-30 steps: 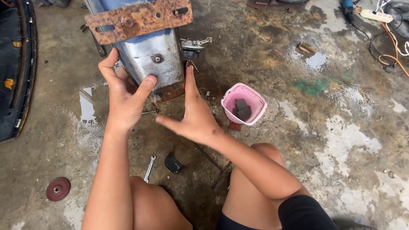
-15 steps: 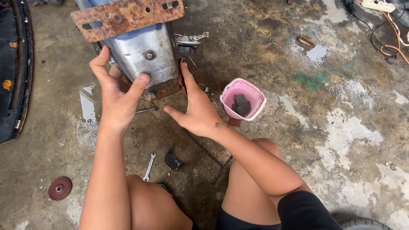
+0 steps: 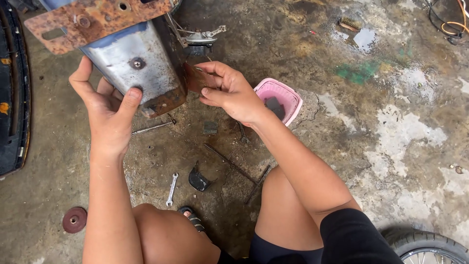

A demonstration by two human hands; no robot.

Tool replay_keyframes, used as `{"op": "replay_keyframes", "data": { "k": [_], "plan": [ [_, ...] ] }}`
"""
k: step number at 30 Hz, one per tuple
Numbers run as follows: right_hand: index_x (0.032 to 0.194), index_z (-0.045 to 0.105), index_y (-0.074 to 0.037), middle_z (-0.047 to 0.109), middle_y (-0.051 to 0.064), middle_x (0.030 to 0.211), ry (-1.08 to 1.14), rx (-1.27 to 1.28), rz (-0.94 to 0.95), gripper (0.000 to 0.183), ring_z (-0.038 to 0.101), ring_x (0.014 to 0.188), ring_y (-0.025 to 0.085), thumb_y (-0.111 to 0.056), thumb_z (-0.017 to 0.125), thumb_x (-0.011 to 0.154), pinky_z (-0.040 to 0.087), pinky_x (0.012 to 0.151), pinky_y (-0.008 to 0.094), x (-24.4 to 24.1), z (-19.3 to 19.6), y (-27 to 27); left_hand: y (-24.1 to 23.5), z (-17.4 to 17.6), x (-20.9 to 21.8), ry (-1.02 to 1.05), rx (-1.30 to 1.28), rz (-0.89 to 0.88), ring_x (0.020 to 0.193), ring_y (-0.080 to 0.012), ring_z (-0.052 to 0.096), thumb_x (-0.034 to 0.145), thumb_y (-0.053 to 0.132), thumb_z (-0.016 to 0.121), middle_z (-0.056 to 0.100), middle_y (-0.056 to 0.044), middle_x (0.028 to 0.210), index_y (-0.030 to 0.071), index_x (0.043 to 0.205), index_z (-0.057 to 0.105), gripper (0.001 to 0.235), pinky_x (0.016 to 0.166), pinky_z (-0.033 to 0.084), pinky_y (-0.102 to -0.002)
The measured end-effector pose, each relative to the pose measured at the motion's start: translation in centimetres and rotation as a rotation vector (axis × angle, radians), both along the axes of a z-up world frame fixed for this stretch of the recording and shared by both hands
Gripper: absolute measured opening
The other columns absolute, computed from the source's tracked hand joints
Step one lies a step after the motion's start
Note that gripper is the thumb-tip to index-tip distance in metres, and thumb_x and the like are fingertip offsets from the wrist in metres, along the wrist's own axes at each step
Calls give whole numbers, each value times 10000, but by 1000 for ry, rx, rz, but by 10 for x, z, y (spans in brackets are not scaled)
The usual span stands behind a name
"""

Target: The person sits on the floor and uses a sanding block to rub the surface of a rusty metal part attached to a blue motorcycle. They hold the part steady with one hand while sanding with the other, focusing on the edges and flat surfaces.

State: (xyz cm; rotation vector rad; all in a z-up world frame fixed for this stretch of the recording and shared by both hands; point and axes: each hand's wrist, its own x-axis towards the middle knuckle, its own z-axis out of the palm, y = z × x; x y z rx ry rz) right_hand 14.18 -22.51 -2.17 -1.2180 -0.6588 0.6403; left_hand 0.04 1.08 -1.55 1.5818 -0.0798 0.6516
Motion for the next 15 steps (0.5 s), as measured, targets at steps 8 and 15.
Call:
{"op": "replay_keyframes", "data": {
  "k": [8,15],
  "plan": [
    [1410,531,-77,739,53,1126,-32,75,-14,535,689,1029,115,45,711,920,564,952,286,3,-7,3,3,-4,0,-32,25,-17,1215,-243,541,1106,125,666,533,-249,1431,300,1547,196,668,1079,459,-391],
    [1436,539,-68,649,117,1381,-128,117,-24,567,656,1230,147,33,743,917,548,1072,292,-4,-5,3,2,-3,0,-16,-9,-7,1132,-200,556,1094,106,686,560,-215,1381,298,1526,213,669,1025,472,-347]
  ]
}}
